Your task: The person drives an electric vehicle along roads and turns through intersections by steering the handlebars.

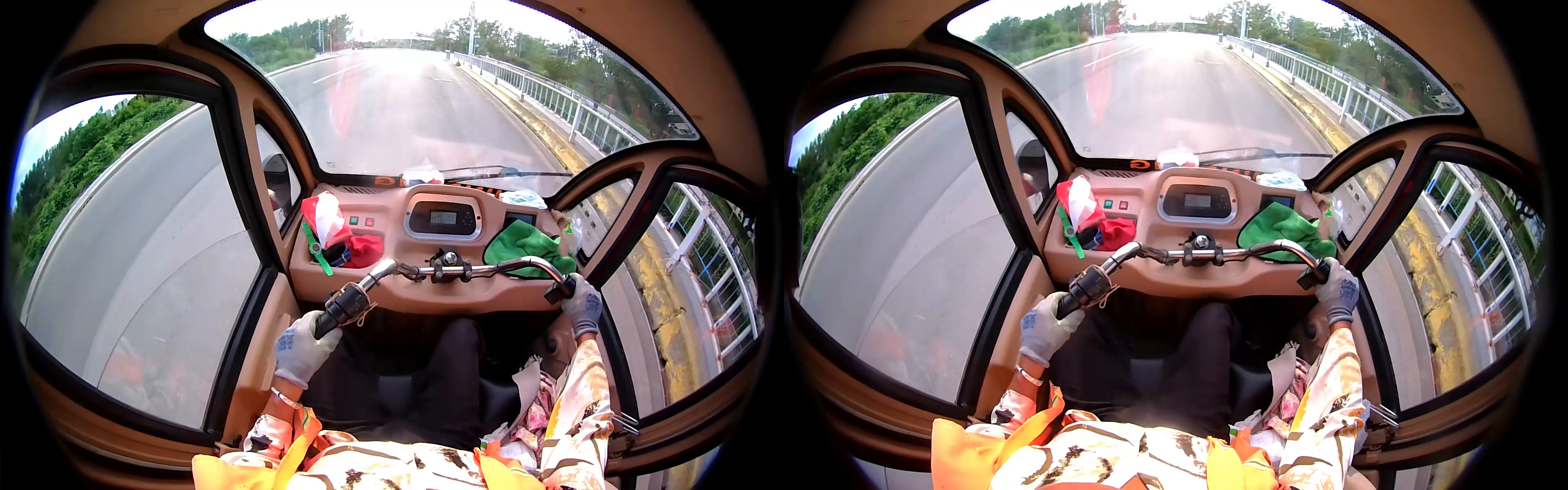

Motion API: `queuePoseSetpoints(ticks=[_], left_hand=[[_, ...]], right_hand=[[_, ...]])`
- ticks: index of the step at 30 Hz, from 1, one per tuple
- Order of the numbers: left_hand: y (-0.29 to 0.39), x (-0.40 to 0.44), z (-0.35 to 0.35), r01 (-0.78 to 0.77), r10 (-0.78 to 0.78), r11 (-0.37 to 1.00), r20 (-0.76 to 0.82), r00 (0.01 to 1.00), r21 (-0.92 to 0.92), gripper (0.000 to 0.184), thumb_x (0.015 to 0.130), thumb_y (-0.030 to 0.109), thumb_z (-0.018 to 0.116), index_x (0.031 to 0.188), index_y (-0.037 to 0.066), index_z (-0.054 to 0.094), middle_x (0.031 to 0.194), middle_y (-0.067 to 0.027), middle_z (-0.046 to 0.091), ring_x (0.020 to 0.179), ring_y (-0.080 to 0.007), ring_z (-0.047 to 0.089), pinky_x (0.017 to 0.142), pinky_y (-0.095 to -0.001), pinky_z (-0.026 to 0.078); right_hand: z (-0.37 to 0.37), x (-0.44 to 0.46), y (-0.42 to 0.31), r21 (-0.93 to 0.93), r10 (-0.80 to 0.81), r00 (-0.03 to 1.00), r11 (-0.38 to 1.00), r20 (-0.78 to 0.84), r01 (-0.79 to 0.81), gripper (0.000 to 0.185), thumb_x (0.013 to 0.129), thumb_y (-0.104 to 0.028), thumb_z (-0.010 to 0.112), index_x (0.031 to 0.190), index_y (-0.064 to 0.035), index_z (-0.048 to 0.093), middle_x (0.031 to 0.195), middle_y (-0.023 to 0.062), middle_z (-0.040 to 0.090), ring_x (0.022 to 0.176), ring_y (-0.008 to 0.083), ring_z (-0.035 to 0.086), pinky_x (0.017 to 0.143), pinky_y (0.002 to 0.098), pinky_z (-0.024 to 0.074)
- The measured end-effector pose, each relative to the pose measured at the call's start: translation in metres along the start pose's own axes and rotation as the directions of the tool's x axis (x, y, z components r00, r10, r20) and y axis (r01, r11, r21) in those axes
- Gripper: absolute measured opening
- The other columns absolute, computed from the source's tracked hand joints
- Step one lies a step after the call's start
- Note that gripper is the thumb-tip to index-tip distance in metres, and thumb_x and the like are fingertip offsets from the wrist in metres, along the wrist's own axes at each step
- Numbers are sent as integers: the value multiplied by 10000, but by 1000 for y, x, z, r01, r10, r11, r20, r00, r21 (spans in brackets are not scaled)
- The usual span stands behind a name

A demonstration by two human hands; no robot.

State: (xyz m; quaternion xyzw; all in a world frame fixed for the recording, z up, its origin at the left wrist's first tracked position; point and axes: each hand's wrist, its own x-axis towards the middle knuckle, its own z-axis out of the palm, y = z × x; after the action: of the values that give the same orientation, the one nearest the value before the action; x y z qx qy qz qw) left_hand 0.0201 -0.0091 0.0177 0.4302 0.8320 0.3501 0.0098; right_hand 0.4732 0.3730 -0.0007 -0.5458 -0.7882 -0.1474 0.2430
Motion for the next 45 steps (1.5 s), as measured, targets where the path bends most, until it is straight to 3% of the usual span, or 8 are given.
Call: queuePoseSetpoints(ticks=[8,14,18,21,25,29,33,45], left_hand=[[-6,3,3,-30,30,998,7,1000,47,398,828,360,813,1106,85,739,884,-135,750,796,-317,734,736,-405,565],[-4,4,0,3,-6,1000,74,997,31,414,831,362,809,1111,65,737,870,-139,748,769,-305,732,718,-386,562],[-2,4,-4,-34,31,998,62,998,58,422,839,402,795,1119,91,735,947,-160,760,901,-372,734,798,-448,570],[-4,5,-5,-58,56,998,72,996,30,427,839,395,787,1136,93,732,949,-162,761,909,-365,737,806,-442,570],[-7,10,-10,-12,14,1000,164,986,-18,435,824,394,783,1132,89,736,926,-164,767,883,-345,751,792,-428,575],[4,12,-15,42,-38,999,198,979,-16,440,819,406,781,1117,85,743,900,-162,770,847,-330,761,772,-417,579],[1,12,-12,-11,3,999,165,986,49,436,821,414,781,1116,94,747,906,-158,770,856,-327,761,773,-415,579],[-3,12,-11,39,-52,997,205,977,67,411,840,472,768,1089,145,756,990,-146,769,937,-354,742,840,-434,575]], right_hand=[[-5,-7,3,92,3,1000,996,28,-5,404,762,-196,788,1143,-175,657,977,151,746,916,382,725,815,506,568],[-13,17,29,474,-159,886,877,435,-75,575,713,-285,854,1228,-110,667,1153,199,743,1091,399,706,943,436,559],[-50,35,21,408,-176,717,898,675,-164,678,688,-316,901,1284,-88,675,1132,127,759,1048,288,709,971,373,532],[-37,38,29,596,-324,683,777,654,-202,585,725,-212,887,1263,-83,694,1117,75,764,1030,211,694,964,351,533],[-41,37,23,549,-274,664,799,696,-246,490,730,-91,870,1201,-87,734,1098,33,770,1003,162,684,949,325,539],[-12,20,38,668,-282,757,697,589,-260,429,748,-89,847,1163,-83,738,939,6,737,775,120,650,700,312,560],[-27,19,27,635,-199,707,643,679,-429,421,727,-90,859,1126,-69,726,892,25,730,718,141,627,679,327,546],[-14,18,34,623,-167,729,663,664,-415,409,687,-86,845,1082,-64,743,848,6,700,682,124,620,615,299,530]])
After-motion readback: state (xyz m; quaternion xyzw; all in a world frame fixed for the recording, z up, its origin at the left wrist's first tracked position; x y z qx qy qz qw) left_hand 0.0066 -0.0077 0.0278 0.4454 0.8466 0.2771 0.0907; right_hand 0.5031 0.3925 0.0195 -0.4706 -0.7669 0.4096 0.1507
